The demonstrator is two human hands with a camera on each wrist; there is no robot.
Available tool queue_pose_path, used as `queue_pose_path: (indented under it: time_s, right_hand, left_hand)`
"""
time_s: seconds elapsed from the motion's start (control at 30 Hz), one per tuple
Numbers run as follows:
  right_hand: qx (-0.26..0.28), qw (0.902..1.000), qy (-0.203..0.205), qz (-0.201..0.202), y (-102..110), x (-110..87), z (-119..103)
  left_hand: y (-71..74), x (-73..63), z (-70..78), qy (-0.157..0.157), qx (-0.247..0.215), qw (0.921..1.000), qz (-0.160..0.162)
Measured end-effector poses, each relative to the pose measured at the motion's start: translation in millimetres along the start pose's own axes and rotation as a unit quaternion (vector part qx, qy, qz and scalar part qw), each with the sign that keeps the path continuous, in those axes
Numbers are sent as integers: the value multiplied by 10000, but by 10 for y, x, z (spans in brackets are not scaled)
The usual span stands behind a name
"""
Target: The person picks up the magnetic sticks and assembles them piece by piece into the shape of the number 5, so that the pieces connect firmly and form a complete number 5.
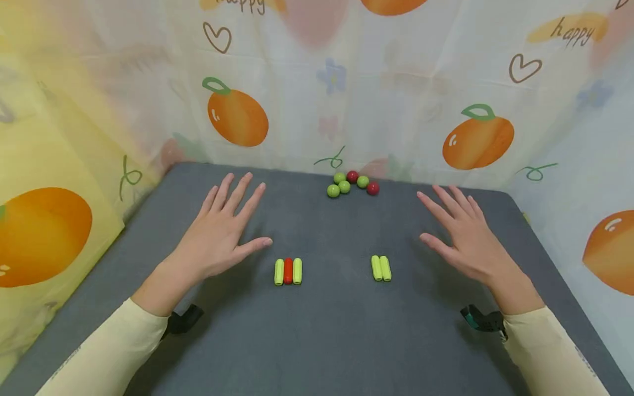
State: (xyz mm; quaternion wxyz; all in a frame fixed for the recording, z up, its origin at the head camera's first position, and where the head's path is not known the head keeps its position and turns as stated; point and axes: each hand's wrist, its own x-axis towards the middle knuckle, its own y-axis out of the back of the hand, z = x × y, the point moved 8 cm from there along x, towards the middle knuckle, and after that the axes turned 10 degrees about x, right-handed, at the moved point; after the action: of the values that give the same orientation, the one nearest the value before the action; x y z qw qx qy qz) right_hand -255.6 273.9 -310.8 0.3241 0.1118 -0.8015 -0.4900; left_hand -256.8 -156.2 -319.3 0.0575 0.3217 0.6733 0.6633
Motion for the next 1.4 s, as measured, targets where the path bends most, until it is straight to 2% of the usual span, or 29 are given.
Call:
queue_pose_path:
  time_s: [0.17, 0.3, 0.4, 0.63, 0.8, 0.93, 1.1, 1.4]
  right_hand:
    - [347, 9994, -4, 72, 27, 162, 16]
    - [761, 9962, -398, 147, 10, 242, 164]
    - [936, 9933, -668, 135, -58, 281, 324]
    - [1517, 9851, -788, -186, -304, 695, 622]
    - [1881, 9755, -1067, -391, -498, 965, 796]
    - [1777, 9748, -1181, -652, -626, 1135, 893]
    - [1607, 9756, -1117, -998, -802, 1300, 979]
    - [1165, 9824, -937, -1115, -971, 1435, 1021]
  left_hand:
    - [32, 37, -1, -20, -146, 9997, 180]
    - [-12, 64, 34, -12, -385, 9991, 182]
    - [-68, 73, 90, 39, -753, 9971, 80]
    - [-192, 115, 159, 283, -1538, 9875, -218]
    - [-223, 140, 181, 278, -1937, 9806, -132]
    - [-236, 161, 201, 204, -1997, 9796, -68]
    - [-272, 159, 193, 250, -2038, 9787, -71]
    - [-339, 162, 225, 107, -1808, 9835, 31]
